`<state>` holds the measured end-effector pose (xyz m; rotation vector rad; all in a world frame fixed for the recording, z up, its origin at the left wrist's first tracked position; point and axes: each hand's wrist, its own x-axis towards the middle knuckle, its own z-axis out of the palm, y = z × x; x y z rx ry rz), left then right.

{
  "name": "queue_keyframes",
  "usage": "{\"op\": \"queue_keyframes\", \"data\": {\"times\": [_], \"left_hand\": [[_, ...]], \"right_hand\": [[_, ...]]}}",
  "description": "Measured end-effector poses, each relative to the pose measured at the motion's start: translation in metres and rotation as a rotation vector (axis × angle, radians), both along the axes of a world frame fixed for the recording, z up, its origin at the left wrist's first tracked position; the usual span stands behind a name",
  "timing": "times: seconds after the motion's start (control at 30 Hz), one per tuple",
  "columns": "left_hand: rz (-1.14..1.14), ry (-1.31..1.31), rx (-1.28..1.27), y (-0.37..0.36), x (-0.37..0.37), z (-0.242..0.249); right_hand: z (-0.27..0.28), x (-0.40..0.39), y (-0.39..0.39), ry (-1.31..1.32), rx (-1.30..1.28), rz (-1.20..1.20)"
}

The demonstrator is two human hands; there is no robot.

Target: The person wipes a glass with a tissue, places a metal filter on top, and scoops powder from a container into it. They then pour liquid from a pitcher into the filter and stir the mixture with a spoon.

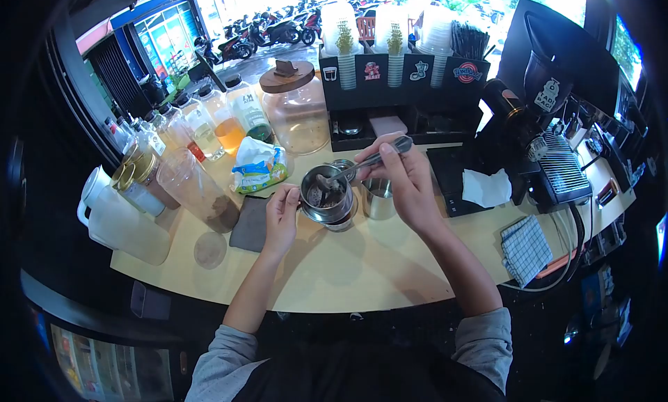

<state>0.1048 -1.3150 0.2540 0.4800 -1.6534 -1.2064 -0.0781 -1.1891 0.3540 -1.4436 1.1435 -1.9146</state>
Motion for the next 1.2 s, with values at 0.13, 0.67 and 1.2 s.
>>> {"op": "queue_keyframes", "data": {"times": [0.13,0.67,1.2], "left_hand": [[-0.050,-0.012,0.047,0.001,-0.002,-0.003],[0.163,-0.094,-0.144,-0.004,-0.002,-0.001],[0.182,-0.179,-0.971,0.000,-0.012,0.056]], "right_hand": [[-0.007,0.005,-0.002,-0.042,0.022,0.060],[-0.016,0.023,-0.002,0.522,-0.022,-0.104],[-0.005,-0.011,0.015,0.595,0.095,-0.199]]}}
